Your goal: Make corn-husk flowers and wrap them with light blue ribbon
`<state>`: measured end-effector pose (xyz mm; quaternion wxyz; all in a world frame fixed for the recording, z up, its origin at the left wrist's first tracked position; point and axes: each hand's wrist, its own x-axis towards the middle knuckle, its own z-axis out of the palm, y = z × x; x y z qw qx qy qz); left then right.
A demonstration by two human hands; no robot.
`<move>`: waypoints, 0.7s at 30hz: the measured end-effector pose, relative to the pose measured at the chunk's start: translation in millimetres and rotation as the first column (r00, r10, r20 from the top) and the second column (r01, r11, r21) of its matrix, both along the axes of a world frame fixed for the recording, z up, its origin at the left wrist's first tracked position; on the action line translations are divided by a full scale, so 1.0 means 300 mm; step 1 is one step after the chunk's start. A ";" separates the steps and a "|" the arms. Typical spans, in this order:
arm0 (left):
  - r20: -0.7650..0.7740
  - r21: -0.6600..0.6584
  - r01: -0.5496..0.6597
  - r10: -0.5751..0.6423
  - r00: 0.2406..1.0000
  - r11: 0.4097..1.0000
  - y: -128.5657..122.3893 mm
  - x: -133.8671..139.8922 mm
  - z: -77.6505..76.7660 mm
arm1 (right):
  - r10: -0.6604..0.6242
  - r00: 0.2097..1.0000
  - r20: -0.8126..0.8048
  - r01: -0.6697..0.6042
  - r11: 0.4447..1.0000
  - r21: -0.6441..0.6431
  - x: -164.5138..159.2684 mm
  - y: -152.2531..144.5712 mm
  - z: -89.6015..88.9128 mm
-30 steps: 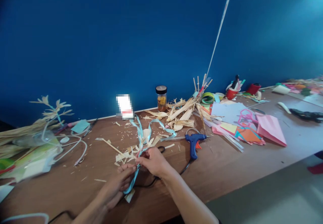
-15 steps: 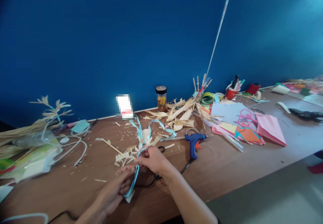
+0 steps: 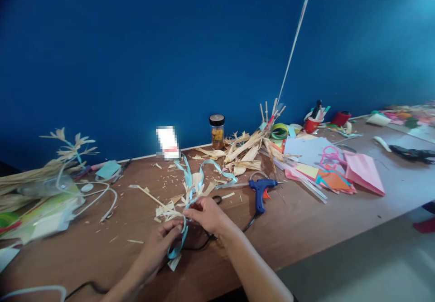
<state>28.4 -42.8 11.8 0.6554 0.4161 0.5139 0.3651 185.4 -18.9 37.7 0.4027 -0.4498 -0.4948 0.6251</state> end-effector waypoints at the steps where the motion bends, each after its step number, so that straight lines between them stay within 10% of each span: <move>1: -0.025 0.032 0.036 -0.035 0.999 0.999 0.002 0.001 0.000 | 0.007 1.000 -0.001 -0.007 1.000 -0.006 -0.001 -0.001 0.002; 21: 0.137 -0.141 0.024 -0.005 0.991 0.990 -0.010 0.011 0.019 | 0.039 0.999 -0.012 -0.039 0.999 -0.013 0.029 -0.006 -0.034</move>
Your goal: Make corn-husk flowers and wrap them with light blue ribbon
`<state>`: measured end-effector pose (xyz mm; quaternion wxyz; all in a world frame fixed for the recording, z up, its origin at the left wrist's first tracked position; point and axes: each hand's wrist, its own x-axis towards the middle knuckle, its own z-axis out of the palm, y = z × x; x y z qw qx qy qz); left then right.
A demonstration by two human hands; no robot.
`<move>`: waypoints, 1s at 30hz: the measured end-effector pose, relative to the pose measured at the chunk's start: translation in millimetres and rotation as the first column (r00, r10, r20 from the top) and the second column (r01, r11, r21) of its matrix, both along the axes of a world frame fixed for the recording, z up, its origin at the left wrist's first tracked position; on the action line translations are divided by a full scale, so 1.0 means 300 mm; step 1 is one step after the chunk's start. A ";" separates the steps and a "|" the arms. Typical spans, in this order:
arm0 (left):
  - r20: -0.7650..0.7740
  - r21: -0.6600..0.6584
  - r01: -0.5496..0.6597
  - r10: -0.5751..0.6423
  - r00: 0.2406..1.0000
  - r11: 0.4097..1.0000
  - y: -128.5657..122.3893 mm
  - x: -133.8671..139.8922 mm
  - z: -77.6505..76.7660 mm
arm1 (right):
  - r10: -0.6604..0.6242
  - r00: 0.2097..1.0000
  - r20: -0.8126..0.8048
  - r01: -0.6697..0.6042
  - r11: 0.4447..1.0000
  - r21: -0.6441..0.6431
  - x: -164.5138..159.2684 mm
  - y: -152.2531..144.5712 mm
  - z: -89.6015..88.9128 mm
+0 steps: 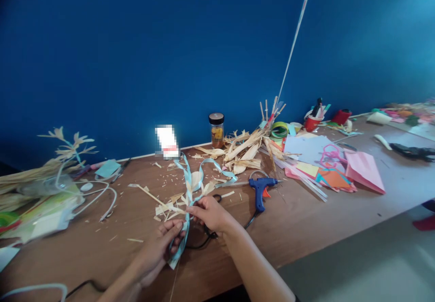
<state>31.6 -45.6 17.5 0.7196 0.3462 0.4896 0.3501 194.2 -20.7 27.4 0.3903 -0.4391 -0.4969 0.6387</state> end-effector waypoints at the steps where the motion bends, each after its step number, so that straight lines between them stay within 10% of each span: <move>1: 0.023 -0.025 -0.002 0.002 1.000 1.000 0.000 0.000 0.003 | 0.005 1.000 -0.011 -0.005 1.000 -0.003 0.000 0.000 0.000; 7: 0.168 -0.208 0.069 -0.034 0.985 0.976 0.003 -0.011 0.022 | 0.068 0.996 -0.055 -0.069 0.997 -0.023 0.002 -0.003 -0.002; 30: 0.193 -0.118 0.142 -0.118 0.974 0.983 -0.028 -0.040 0.013 | 0.136 0.968 -0.212 -0.160 0.982 -0.102 -0.027 -0.022 0.019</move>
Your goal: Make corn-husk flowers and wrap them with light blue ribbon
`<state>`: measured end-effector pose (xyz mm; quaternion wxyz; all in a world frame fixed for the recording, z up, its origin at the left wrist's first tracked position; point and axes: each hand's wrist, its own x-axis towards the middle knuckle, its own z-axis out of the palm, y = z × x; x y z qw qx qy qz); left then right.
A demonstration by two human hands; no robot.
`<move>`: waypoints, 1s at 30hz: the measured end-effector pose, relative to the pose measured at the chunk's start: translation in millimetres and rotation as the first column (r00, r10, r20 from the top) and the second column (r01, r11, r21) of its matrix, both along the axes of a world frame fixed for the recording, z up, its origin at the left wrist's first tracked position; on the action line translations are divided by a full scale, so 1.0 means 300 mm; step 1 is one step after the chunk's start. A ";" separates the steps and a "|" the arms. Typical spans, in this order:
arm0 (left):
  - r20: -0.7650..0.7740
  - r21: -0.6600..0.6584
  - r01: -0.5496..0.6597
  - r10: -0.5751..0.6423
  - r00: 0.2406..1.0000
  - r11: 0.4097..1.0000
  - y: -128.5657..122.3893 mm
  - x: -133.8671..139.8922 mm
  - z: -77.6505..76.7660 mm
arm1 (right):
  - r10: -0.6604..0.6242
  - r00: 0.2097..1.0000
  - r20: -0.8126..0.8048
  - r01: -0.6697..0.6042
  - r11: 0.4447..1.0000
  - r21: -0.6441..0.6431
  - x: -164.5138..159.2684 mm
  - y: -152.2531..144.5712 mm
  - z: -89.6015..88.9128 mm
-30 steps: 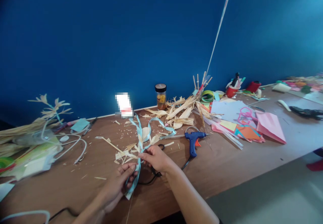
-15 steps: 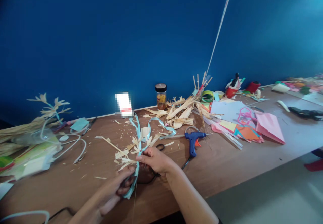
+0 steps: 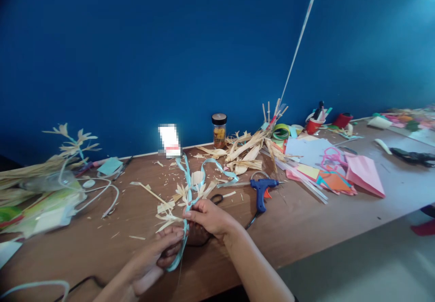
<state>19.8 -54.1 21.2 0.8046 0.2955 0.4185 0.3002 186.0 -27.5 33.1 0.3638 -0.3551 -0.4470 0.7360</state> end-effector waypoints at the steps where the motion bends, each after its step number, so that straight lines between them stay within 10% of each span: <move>1: -0.002 0.004 -0.001 0.001 1.000 1.000 0.001 0.000 -0.003 | 0.004 1.000 -0.013 -0.004 1.000 0.000 -0.001 -0.001 0.002; 14: -0.092 0.017 -0.111 0.112 0.989 0.994 -0.007 0.017 0.000 | -0.071 0.994 0.084 0.064 0.995 0.082 -0.005 0.002 -0.033; 30: -0.280 0.200 0.051 0.007 0.960 0.978 -0.007 0.009 0.005 | 0.006 0.988 0.151 -0.029 0.988 0.153 0.013 0.001 -0.043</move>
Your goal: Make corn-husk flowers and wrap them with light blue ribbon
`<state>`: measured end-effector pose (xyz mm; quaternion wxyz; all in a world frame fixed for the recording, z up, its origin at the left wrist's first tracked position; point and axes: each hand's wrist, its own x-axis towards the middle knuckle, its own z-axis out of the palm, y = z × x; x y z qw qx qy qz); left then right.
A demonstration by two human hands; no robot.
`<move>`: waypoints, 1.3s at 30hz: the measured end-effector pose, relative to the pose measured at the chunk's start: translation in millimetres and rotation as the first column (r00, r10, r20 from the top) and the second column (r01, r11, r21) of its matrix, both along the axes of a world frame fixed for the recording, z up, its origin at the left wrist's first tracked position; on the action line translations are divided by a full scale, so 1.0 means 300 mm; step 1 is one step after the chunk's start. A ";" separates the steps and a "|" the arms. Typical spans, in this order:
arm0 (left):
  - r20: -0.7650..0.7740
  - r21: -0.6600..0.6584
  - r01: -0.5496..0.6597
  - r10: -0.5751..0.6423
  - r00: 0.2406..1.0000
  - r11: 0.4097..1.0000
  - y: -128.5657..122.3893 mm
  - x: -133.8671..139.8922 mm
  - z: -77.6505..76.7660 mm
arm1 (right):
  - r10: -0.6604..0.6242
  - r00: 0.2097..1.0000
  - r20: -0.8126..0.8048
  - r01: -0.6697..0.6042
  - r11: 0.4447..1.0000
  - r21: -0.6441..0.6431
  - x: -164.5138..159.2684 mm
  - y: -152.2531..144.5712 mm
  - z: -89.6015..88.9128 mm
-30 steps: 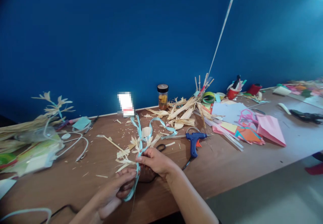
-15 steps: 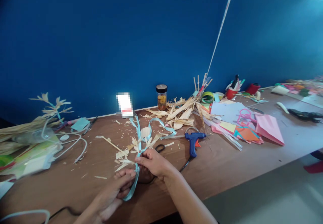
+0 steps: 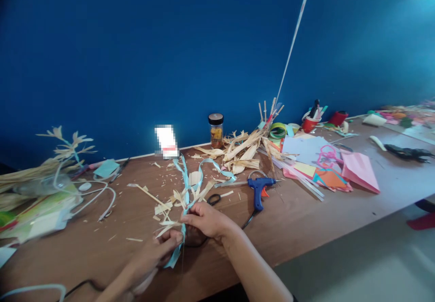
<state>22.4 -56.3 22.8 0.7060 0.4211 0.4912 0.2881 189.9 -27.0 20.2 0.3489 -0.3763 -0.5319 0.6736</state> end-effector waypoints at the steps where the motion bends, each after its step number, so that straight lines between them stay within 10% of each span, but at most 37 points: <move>1: -0.003 0.007 0.009 -0.009 1.000 1.000 0.001 -0.003 0.001 | 0.006 1.000 -0.002 -0.006 1.000 0.001 0.002 0.001 -0.002; 30: 0.147 -0.099 -0.271 0.283 0.948 0.958 0.021 0.011 -0.004 | -0.268 0.963 -0.007 0.267 0.959 -0.097 -0.006 -0.052 0.041; 39: 0.176 -0.142 -0.298 0.321 0.931 0.944 0.052 -0.015 -0.029 | -0.382 0.884 0.270 0.322 0.916 0.239 0.170 -0.169 0.087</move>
